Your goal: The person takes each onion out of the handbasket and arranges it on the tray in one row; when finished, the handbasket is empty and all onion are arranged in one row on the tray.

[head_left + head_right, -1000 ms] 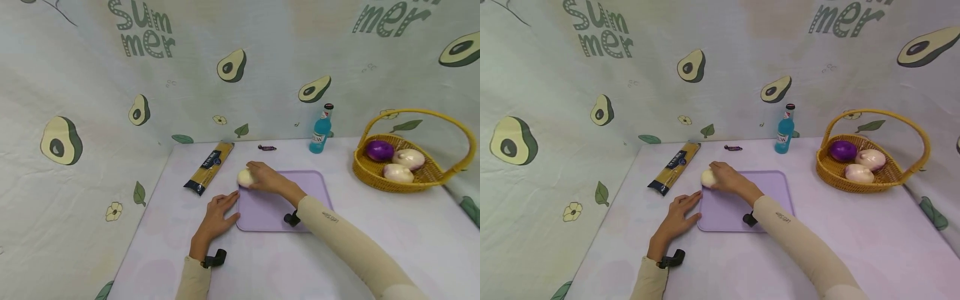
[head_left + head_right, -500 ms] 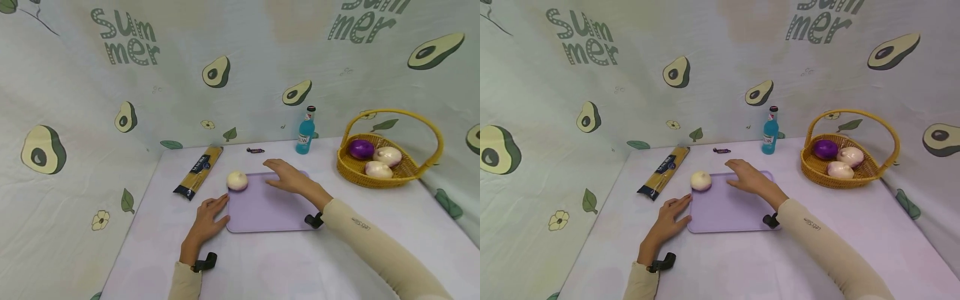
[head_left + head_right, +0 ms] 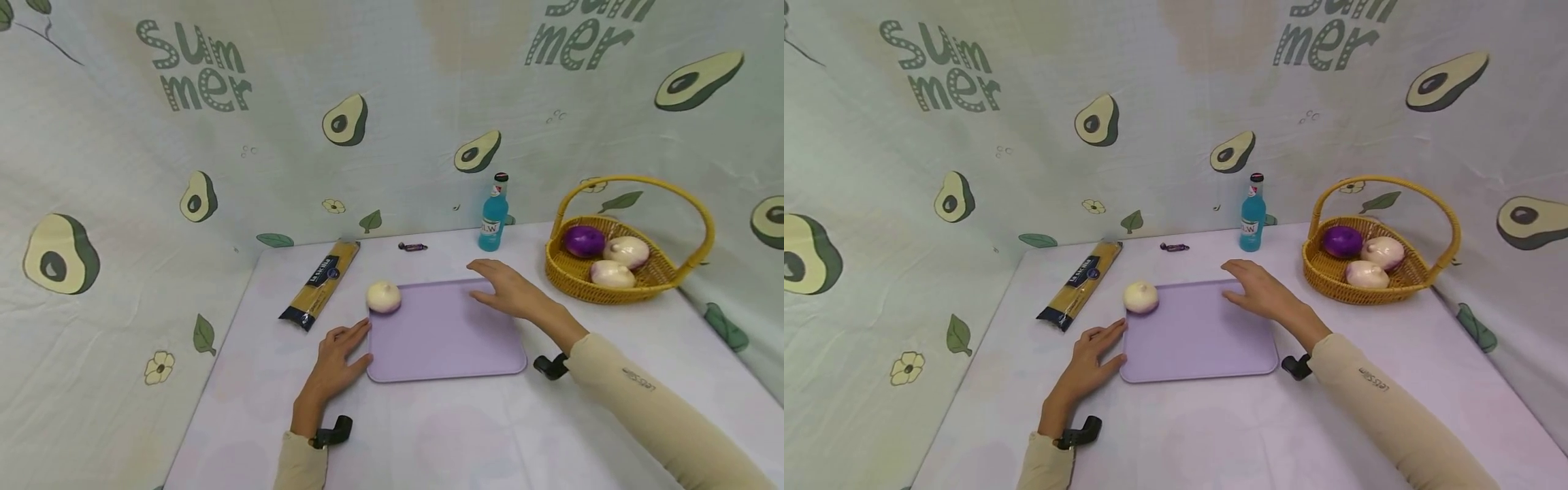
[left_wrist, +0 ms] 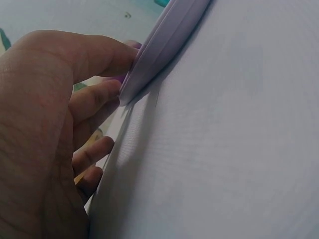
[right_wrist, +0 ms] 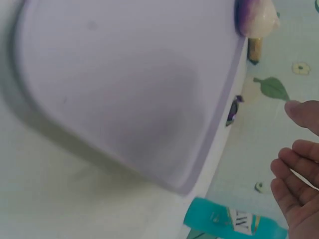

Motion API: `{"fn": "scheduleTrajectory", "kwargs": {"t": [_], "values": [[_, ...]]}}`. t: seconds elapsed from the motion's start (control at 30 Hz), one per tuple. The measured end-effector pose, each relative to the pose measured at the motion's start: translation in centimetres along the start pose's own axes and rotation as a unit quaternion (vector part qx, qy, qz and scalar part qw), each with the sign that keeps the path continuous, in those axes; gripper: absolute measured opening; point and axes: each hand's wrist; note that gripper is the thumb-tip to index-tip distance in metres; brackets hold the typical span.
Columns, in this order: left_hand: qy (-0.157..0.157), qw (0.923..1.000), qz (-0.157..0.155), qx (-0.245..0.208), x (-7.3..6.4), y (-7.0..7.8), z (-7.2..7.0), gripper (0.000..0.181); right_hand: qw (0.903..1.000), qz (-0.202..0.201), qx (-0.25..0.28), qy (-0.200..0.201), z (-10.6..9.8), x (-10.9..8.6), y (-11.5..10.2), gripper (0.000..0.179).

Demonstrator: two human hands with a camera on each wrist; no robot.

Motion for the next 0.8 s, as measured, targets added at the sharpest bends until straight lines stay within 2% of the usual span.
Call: {"fn": "scheduleTrajectory", "kwargs": {"t": [0.27, 0.53, 0.8], "values": [[0.003, 1.0000, 0.004, -0.006, 0.3, 0.5, -0.3, 0.066, 0.9991, 0.023, -0.021, 0.027, -2.2, -1.9, 1.7, 0.057], [0.016, 0.9999, -0.001, -0.006, 0.2, 0.2, -0.5, 0.066, 0.9979, 0.033, -0.037, 0.043, -4.3, -3.0, 3.1, 0.053], [-0.011, 0.9997, -0.022, -0.009, -0.2, -0.1, -0.1, 0.066, 0.9955, 0.059, -0.043, 0.060, -6.4, -5.1, 5.3, 0.052]]}}
Point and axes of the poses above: each hand's wrist, its own x-axis towards the middle knuckle, its own z-axis out of the palm, y = z × x, and after that the axes turned 5 degrees about x, right-handed
